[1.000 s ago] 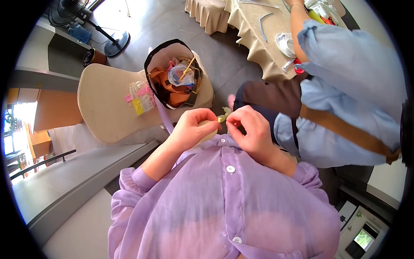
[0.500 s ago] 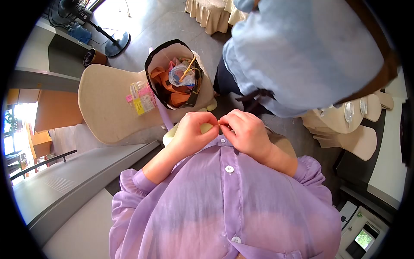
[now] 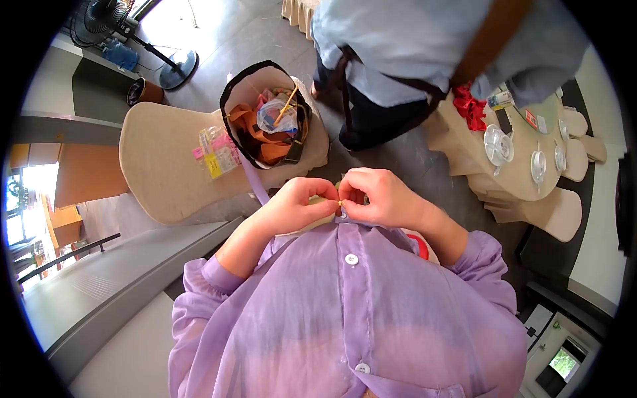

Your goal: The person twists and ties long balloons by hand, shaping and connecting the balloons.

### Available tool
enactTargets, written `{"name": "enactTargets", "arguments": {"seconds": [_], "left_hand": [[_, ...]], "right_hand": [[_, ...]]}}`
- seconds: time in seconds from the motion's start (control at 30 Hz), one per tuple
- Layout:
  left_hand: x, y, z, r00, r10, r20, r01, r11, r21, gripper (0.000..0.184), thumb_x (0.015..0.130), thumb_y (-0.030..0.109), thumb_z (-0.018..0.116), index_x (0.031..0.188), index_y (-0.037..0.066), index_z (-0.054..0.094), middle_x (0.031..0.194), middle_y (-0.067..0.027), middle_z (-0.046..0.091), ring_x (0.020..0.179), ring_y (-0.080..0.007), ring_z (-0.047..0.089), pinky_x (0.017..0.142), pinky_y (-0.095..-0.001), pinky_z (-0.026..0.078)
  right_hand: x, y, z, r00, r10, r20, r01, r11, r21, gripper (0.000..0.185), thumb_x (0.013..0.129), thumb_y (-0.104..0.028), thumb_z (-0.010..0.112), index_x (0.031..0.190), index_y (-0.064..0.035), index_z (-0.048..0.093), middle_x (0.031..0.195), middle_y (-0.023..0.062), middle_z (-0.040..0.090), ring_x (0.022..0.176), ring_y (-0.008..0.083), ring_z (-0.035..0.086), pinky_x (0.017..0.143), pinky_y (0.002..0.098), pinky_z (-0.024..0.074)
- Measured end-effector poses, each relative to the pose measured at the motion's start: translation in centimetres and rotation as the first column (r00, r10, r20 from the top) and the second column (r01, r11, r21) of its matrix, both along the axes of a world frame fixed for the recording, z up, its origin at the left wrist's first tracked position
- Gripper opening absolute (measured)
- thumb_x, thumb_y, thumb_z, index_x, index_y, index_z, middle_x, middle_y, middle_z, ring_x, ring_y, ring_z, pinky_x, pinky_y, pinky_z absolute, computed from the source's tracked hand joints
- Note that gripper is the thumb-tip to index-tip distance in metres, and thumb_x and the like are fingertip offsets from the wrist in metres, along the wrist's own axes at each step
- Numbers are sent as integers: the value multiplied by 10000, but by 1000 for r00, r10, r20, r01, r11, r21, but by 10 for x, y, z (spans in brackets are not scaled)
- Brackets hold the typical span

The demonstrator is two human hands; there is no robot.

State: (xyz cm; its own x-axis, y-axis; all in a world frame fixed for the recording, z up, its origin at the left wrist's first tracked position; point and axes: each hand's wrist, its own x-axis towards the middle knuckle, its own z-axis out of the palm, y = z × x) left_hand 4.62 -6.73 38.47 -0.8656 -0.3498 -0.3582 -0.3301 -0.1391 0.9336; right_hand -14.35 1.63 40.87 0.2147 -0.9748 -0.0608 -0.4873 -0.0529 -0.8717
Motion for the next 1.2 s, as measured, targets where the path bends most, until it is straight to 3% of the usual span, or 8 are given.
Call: {"name": "enactTargets", "arguments": {"seconds": [0.07, 0.27, 0.33, 0.37, 0.43, 0.53, 0.7, 1.2], "left_hand": [[0, -2, -1, 1000, -21, 5, 21, 999, 43, 171, 845, 133, 586, 896, -28, 617, 854, -25, 637, 797, -66, 545, 715, -228, 446], [-6, -2, 0, 1000, 14, -7, -14, 1000, 8, 175, 790, 159, 618, 840, -8, 625, 741, -59, 616, 706, -136, 558, 678, -276, 456], [-10, 2, -4, 972, 118, -206, -187, 914, -360, 180, 715, 163, 695, 804, 29, 612, 758, -55, 587, 740, -205, 563, 765, -331, 439], [-11, 2, -2, 972, 114, -205, -183, 915, -359, 180, 715, 163, 695, 804, 29, 612, 758, -55, 587, 740, -205, 563, 765, -331, 439], [-16, 5, 6, 925, 187, -331, -374, 295, -879, 231, 647, 149, 752, 808, 75, 604, 808, -58, 563, 778, -215, 554, 808, -356, 397], [-13, 24, -3, 941, 87, -328, -336, 109, -936, 231, 620, 127, 749, 793, 126, 596, 778, -1, 557, 728, -191, 537, 784, -346, 371], [-18, 28, -20, 905, 256, -341, -387, 158, -908, 224, 619, 84, 737, 787, 132, 597, 768, 8, 581, 708, -176, 553, 736, -321, 370], [-24, 20, -19, 906, 204, -372, -399, 113, -910, 201, 635, 58, 706, 776, 125, 580, 776, 8, 584, 701, -163, 560, 721, -324, 373]], "right_hand": [[-3, -2, -2, 983, 17, 183, -58, 973, 223, 98, 741, -78, 623, 795, -8, 580, 729, 78, 594, 666, 136, 579, 599, 270, 464], [-8, -2, -20, 887, -130, 443, -83, 899, 429, 120, 780, -98, 627, 835, -1, 586, 763, 13, 598, 698, 72, 547, 616, 242, 453], [-10, 0, -31, 844, -188, 502, -75, 885, 459, 123, 789, -105, 626, 844, -2, 587, 764, 9, 595, 698, 69, 544, 618, 236, 453], [-11, 1, -35, 795, -248, 553, -68, 870, 488, 127, 798, -112, 624, 852, -3, 587, 765, 6, 592, 699, 66, 542, 621, 230, 453], [-10, 2, -38, 779, -331, 533, 6, 853, 521, 125, 803, -113, 624, 856, -5, 589, 764, 8, 592, 697, 64, 539, 621, 223, 455], [-3, 1, -33, 751, -442, 490, 129, 826, 548, 109, 823, -99, 609, 868, -4, 584, 773, 5, 584, 694, 62, 531, 628, 216, 457], [6, 3, -37, 759, -479, 440, 264, 845, 465, 131, 819, -111, 626, 871, 4, 590, 768, 6, 596, 694, 55, 536, 622, 216, 468], [18, 4, -31, 821, -479, 311, 402, 872, 280, 123, 784, -90, 638, 810, 0, 558, 709, 14, 581, 656, 62, 528, 598, 233, 451]]}}
